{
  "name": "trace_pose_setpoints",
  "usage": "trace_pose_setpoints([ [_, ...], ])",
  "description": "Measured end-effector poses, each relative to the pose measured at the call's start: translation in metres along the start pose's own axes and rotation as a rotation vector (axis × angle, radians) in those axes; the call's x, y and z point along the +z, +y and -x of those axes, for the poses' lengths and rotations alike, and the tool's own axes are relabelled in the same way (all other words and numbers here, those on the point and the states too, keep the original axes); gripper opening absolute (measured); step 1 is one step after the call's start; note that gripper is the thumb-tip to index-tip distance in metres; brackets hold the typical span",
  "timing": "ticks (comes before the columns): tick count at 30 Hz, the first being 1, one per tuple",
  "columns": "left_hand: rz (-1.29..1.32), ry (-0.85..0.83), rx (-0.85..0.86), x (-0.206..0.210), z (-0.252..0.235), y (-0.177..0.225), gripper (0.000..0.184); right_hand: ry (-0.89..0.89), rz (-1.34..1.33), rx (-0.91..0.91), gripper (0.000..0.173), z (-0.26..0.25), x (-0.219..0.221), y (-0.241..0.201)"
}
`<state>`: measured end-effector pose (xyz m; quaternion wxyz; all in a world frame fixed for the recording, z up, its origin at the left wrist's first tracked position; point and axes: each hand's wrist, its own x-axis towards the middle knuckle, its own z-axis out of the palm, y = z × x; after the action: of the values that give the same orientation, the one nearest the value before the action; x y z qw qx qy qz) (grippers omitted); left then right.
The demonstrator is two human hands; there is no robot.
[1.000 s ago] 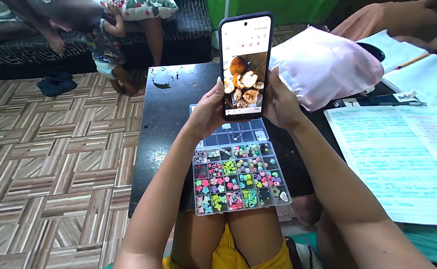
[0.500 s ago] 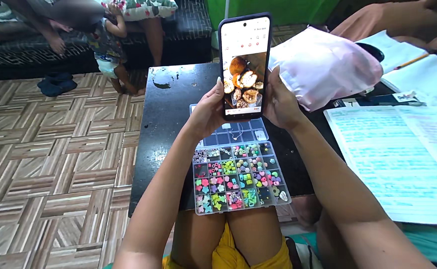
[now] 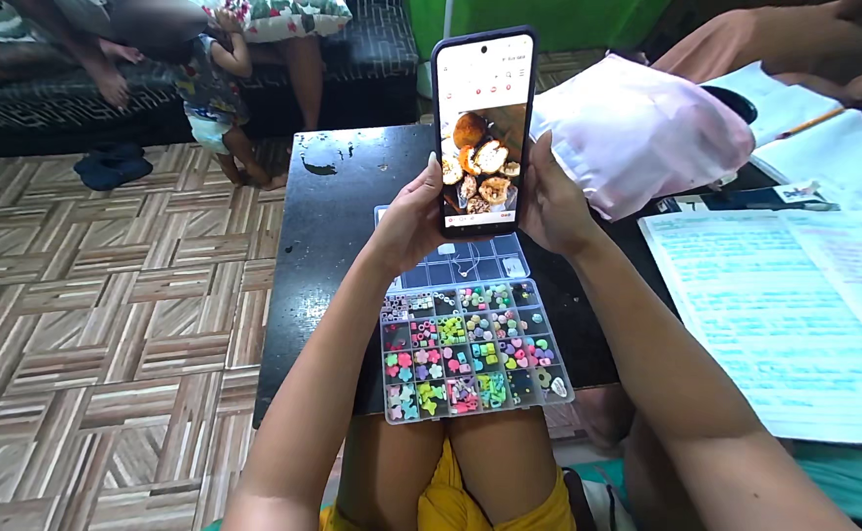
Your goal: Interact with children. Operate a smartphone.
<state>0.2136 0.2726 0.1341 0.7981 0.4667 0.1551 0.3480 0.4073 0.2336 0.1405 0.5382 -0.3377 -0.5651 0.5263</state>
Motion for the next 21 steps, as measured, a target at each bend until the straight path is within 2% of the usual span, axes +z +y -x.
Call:
trace_pose_setpoints([
  [21,-0.01,0.002,-0.007,0.001,-0.0005,-0.0008,0.048,0.025,0.014,0.004,0.059,-0.0017,-0.0005,0.0011],
])
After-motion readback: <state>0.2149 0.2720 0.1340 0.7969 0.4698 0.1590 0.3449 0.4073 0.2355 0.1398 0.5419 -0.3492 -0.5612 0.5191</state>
